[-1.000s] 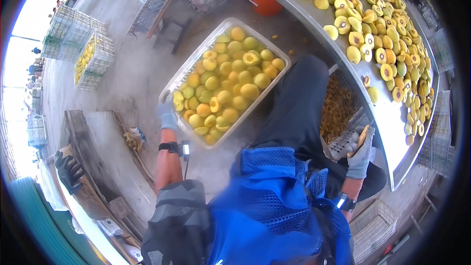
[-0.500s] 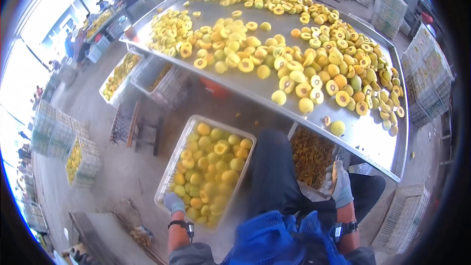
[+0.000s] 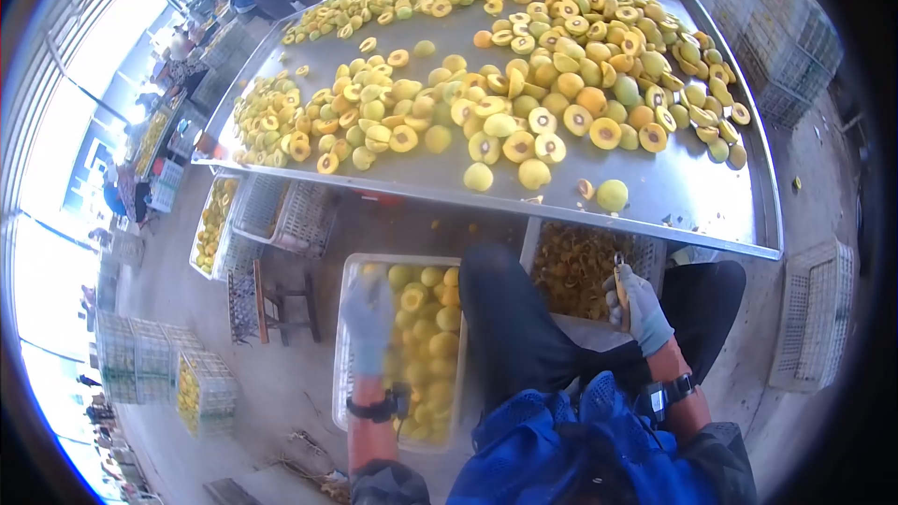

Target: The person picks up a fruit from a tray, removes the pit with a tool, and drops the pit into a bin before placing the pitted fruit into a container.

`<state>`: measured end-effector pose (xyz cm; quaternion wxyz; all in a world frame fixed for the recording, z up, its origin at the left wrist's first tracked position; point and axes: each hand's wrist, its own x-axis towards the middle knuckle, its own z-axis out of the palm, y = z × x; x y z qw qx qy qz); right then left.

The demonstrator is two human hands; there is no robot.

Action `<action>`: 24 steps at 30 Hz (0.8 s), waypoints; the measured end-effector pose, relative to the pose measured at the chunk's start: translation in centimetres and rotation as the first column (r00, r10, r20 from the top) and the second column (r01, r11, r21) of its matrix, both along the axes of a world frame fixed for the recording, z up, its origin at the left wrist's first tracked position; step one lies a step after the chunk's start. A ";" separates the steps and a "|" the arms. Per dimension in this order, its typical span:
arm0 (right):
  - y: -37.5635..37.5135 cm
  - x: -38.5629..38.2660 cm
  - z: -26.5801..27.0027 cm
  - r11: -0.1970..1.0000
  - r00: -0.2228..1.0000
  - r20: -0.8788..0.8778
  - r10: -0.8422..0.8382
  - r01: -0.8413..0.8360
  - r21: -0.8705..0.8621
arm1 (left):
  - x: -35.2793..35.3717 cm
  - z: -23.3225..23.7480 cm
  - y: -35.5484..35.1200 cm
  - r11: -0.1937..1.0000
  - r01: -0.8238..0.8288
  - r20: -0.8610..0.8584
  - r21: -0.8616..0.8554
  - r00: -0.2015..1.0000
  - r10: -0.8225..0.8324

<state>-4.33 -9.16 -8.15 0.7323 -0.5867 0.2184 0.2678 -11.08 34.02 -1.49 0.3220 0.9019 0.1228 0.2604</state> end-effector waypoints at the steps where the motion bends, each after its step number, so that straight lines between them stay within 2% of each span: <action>1: -0.1 -0.1 -0.2 1.000 1.000 0.008 -0.004 0.004 0.016 | 2.6 1.7 -1.9 0.995 0.079 0.004 -0.060 0.997 -0.078; 2: -0.3 -0.3 -0.5 0.999 1.000 0.013 -0.006 0.006 0.033 | 5.2 2.8 -3.7 0.981 0.154 0.009 -0.120 0.988 -0.154; 4: -0.5 -0.3 -0.5 0.999 1.000 0.026 -0.008 0.007 0.050 | 10.6 2.0 -5.3 0.961 0.276 0.043 -0.016 0.960 -0.275; 6: -0.8 -0.3 0.3 0.999 0.999 0.039 -0.008 0.006 0.048 | 15.9 1.4 -7.1 0.958 0.220 -0.124 0.182 0.972 -0.199; 8: -1.2 -0.3 0.5 1.000 0.999 0.037 -0.002 0.001 0.027 | 21.7 -1.8 -7.0 0.922 0.258 -0.249 0.289 0.950 -0.188; 11: -1.8 -0.2 1.2 1.000 0.999 0.047 0.019 -0.019 0.010 | 26.4 -4.7 -7.7 0.905 0.298 -0.540 0.305 0.837 -0.093; 14: -2.2 0.0 1.1 0.999 0.999 0.051 0.005 -0.008 0.046 | 27.3 -6.1 -8.6 0.864 0.283 -0.544 0.417 0.839 -0.012; 17: -2.0 -0.3 0.7 0.997 0.997 0.070 0.016 -0.021 0.079 | 27.4 -6.0 -9.0 0.865 0.308 -0.602 0.395 0.799 -0.010; 20: -2.3 -0.4 1.0 0.993 0.990 0.132 0.044 -0.059 0.105 | 26.5 -5.3 -7.8 0.941 0.287 -0.568 0.179 0.811 -0.139; 21: -2.4 -0.7 1.2 0.991 0.988 0.149 0.047 -0.065 0.117 | 26.2 -5.1 -6.9 0.953 0.299 -0.484 -0.054 0.826 -0.287; 22: -2.5 -0.8 1.6 0.991 0.984 0.171 0.053 -0.073 0.112 | 25.6 -4.5 -6.3 0.904 0.319 -0.374 -0.284 0.831 -0.411; 24: -2.8 -0.8 2.9 0.990 0.978 0.194 0.074 -0.095 0.100 | 23.4 -4.8 -6.9 0.812 0.444 -0.169 -0.378 0.830 -0.532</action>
